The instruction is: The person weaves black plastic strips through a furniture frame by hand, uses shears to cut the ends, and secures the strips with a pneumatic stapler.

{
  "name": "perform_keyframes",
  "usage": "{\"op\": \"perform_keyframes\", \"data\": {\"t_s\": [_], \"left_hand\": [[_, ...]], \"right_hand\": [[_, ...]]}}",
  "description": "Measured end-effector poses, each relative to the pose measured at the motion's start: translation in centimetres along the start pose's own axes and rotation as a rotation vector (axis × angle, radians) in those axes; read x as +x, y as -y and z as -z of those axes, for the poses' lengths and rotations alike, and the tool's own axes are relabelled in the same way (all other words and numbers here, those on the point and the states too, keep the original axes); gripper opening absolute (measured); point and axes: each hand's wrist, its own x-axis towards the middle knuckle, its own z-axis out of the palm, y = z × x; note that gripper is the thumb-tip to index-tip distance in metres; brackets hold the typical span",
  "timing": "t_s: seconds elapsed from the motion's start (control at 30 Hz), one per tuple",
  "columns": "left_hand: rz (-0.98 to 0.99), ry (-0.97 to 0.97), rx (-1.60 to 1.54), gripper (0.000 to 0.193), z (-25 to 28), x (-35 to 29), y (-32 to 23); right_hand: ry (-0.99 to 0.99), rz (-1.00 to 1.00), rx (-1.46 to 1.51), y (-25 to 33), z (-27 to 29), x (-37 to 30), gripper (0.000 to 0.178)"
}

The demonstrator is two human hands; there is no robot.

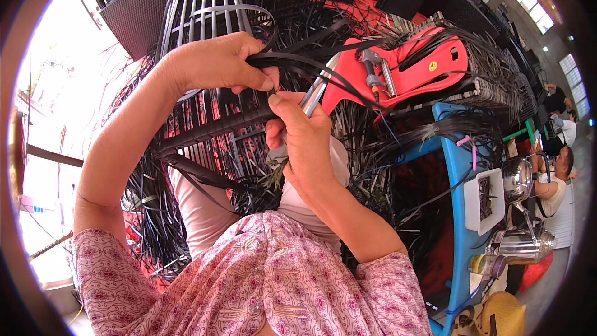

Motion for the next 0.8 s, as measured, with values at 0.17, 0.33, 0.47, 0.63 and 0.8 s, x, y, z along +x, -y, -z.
{"op": "perform_keyframes", "data": {"t_s": [0.17,0.33,0.47,0.63,0.8], "left_hand": [[0.014,0.000,-0.012,0.024,0.1,-0.3,0.0],[0.048,0.011,-0.059,0.022,0.2,-0.7,0.0],[-0.006,0.015,-0.109,0.022,0.1,-0.5,0.8],[-0.061,-0.097,-0.260,0.023,-0.4,-0.8,1.7],[-0.053,-0.134,-0.109,0.026,-0.4,-1.8,1.2]], "right_hand": [[-0.005,0.005,-0.028,-0.1,-0.3,-0.1,0.019],[-0.011,0.013,-0.049,-0.2,-0.5,-0.2,0.019],[-0.021,0.042,-0.035,-0.5,-0.6,-0.3,0.020],[-0.029,0.071,-0.003,-0.9,-0.6,-0.3,0.021],[-0.007,0.112,-0.025,-1.4,-0.6,-0.4,0.022]]}}
